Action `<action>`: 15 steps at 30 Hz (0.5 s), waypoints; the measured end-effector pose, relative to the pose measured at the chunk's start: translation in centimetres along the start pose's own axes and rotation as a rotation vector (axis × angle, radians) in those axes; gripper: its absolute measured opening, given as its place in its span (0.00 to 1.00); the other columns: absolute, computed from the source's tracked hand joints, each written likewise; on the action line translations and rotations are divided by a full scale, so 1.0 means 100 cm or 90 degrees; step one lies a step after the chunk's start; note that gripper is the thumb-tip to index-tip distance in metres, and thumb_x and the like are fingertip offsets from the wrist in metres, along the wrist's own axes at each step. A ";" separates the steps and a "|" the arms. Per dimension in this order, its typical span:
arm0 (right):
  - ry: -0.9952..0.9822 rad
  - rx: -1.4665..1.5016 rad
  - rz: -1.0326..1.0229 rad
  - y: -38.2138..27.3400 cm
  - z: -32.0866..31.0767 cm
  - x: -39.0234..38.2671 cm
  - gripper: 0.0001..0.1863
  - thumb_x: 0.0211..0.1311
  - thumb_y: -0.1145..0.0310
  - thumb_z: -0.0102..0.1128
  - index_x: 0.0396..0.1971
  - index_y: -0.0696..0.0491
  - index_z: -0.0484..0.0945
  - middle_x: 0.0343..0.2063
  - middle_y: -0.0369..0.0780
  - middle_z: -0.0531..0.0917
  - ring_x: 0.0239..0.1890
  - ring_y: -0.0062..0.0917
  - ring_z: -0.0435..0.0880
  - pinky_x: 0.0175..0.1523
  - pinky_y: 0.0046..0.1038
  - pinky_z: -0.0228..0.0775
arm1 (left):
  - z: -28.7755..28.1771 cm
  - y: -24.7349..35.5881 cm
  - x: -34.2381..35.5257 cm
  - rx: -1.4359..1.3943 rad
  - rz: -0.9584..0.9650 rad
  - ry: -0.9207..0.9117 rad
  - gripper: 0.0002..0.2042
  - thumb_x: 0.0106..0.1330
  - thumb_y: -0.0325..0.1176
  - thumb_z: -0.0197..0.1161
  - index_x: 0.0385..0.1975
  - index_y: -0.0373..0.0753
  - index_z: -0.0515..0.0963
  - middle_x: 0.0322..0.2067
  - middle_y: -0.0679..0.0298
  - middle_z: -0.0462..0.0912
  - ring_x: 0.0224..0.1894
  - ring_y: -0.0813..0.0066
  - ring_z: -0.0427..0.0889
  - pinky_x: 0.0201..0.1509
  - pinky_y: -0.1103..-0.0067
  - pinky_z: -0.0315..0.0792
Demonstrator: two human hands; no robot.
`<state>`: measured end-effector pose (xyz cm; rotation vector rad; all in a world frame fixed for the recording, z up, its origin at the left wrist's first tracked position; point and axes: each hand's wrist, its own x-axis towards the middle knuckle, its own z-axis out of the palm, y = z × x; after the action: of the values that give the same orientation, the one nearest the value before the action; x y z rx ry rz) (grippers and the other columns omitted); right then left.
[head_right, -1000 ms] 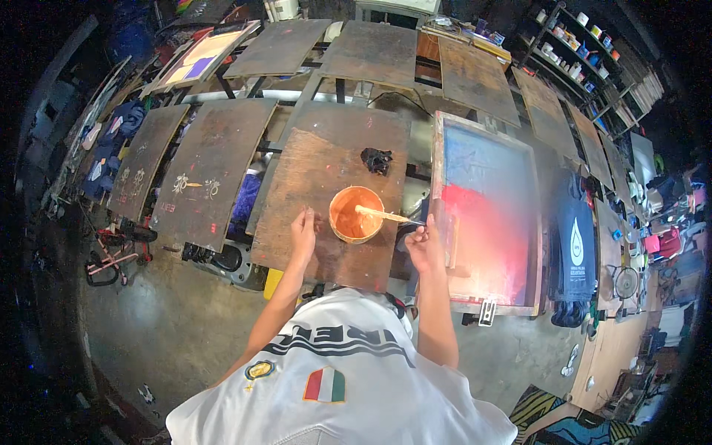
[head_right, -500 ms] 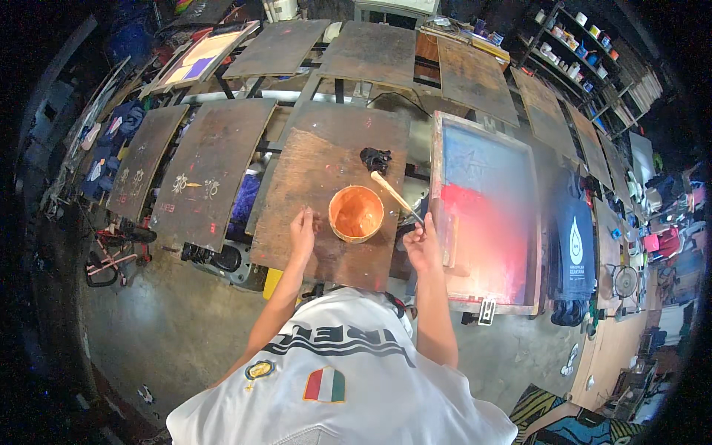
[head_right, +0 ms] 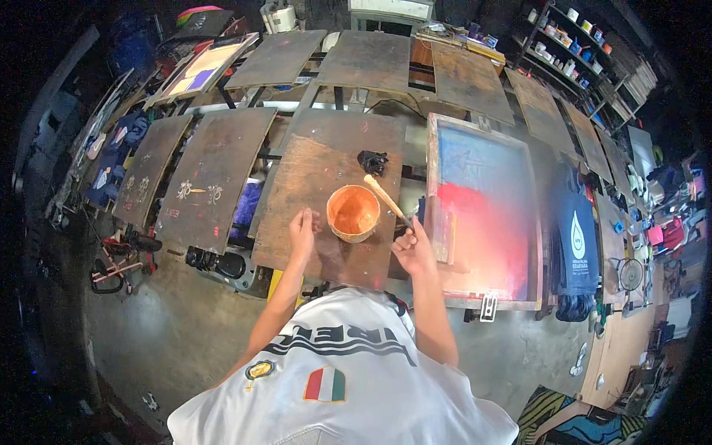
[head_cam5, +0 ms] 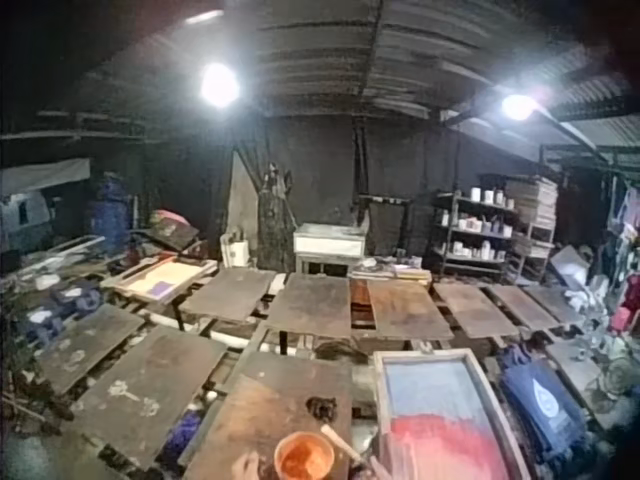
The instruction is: Using a squeegee to apply ink through a screen onto a t-shirt in a screen printing press.
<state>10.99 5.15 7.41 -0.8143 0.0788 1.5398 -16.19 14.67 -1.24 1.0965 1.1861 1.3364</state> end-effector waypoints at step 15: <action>-0.218 0.060 0.227 -0.003 -0.019 -0.039 0.15 0.77 0.51 0.49 0.29 0.41 0.75 0.15 0.21 0.63 0.19 0.15 0.60 0.32 0.24 0.56 | 0.022 0.043 -0.074 0.013 0.077 0.158 0.15 0.79 0.38 0.51 0.34 0.35 0.78 0.27 0.69 0.77 0.28 0.84 0.74 0.31 0.83 0.68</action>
<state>11.73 0.89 8.17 -0.4679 0.0450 1.9786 -13.84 7.40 3.16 1.0524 1.3327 1.5918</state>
